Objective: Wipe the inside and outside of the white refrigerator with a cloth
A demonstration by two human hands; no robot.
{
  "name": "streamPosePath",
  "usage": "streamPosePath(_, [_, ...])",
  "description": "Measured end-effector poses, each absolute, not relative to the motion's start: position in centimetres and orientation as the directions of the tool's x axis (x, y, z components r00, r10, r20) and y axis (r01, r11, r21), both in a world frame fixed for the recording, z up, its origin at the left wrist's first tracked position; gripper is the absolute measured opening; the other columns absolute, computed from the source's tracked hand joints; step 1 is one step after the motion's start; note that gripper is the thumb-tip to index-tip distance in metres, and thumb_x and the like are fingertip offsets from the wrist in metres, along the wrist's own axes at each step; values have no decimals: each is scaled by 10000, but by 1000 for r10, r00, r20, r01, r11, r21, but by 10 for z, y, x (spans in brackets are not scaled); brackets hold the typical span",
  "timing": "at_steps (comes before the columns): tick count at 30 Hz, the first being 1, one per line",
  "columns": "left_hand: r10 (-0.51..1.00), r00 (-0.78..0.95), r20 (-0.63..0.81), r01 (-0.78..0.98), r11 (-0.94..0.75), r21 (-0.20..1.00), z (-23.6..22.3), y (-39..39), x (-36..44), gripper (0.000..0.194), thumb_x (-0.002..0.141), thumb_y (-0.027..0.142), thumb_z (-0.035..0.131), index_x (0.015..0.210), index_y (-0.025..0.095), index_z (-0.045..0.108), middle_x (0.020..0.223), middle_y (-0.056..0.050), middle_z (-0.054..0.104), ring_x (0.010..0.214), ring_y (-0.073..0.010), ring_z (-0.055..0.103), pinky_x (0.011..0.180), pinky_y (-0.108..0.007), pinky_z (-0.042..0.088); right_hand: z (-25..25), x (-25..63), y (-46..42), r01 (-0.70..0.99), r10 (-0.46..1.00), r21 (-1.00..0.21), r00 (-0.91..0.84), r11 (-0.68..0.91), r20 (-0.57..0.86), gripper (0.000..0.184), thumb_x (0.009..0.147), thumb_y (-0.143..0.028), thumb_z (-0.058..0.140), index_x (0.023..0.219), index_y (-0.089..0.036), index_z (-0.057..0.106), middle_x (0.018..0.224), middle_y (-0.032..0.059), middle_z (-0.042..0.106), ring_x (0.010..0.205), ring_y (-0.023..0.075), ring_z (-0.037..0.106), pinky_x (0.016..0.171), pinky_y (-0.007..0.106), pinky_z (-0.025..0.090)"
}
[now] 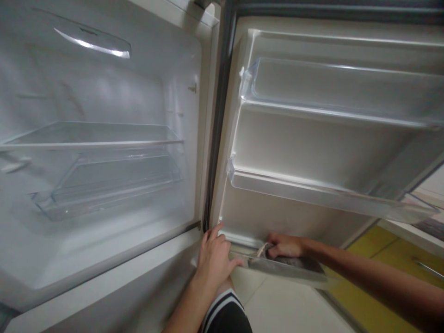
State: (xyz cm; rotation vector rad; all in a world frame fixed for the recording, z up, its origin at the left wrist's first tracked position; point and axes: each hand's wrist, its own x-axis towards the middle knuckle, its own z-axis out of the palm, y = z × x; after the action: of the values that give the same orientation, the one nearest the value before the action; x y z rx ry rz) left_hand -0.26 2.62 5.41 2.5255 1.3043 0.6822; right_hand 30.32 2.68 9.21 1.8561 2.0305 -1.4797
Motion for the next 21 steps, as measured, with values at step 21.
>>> streamPosePath(21, [817,429,385,729,-565,386,44,25,0,496,742,496,1046,1028,204,765,1341,-152,778,1549,-379,560,1223,-583,550,79,241,53,677,795,-736,-454,14,-403,304,732,-462,614,738,-162,664,680,-29,513,669,121,462,613,229,394])
